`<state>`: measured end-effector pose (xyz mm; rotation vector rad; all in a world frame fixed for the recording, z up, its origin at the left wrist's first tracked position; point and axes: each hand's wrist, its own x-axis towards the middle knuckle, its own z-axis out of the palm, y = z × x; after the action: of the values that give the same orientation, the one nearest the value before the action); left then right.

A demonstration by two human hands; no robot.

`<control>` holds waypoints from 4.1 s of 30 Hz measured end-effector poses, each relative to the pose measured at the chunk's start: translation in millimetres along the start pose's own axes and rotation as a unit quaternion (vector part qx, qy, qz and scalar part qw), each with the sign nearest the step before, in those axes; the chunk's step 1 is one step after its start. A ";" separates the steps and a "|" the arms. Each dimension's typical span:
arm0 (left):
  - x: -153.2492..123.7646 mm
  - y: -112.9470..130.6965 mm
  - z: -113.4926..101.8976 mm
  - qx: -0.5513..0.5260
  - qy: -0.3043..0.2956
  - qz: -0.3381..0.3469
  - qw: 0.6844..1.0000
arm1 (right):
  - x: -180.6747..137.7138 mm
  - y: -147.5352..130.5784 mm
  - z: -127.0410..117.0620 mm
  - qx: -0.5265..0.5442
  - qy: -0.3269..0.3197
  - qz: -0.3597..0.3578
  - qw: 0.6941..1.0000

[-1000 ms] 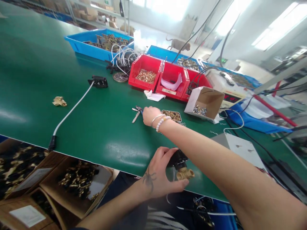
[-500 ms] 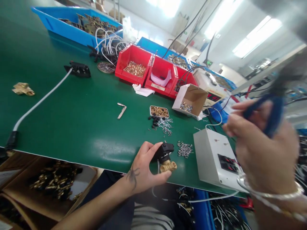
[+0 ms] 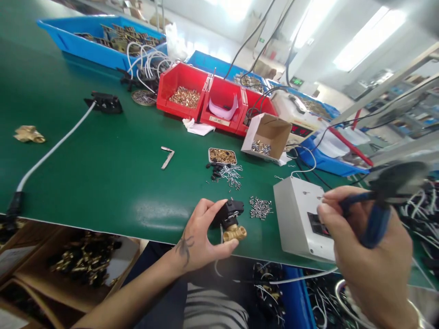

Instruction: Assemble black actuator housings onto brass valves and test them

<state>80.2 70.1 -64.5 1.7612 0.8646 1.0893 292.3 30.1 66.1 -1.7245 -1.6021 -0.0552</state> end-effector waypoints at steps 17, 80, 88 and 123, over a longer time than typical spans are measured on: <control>-1.8 0.2 1.4 0.029 -0.013 0.011 0.999 | -0.4 9.5 12.8 -0.069 -0.313 -0.139 0.937; 1.8 5.0 4.6 0.042 0.006 0.018 0.999 | -3.5 3.6 5.3 -0.062 -0.192 -0.099 0.974; -3.6 5.0 10.0 0.008 0.058 0.032 0.998 | -24.8 12.1 17.0 -0.075 -0.215 -0.075 0.971; -0.2 1.0 9.6 0.024 0.080 0.107 0.991 | -20.1 10.4 13.4 -0.149 -0.146 -0.160 0.965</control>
<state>89.0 66.6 -65.9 1.8577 0.8181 1.3754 291.1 21.6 41.3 -1.7356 -2.1751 -0.2191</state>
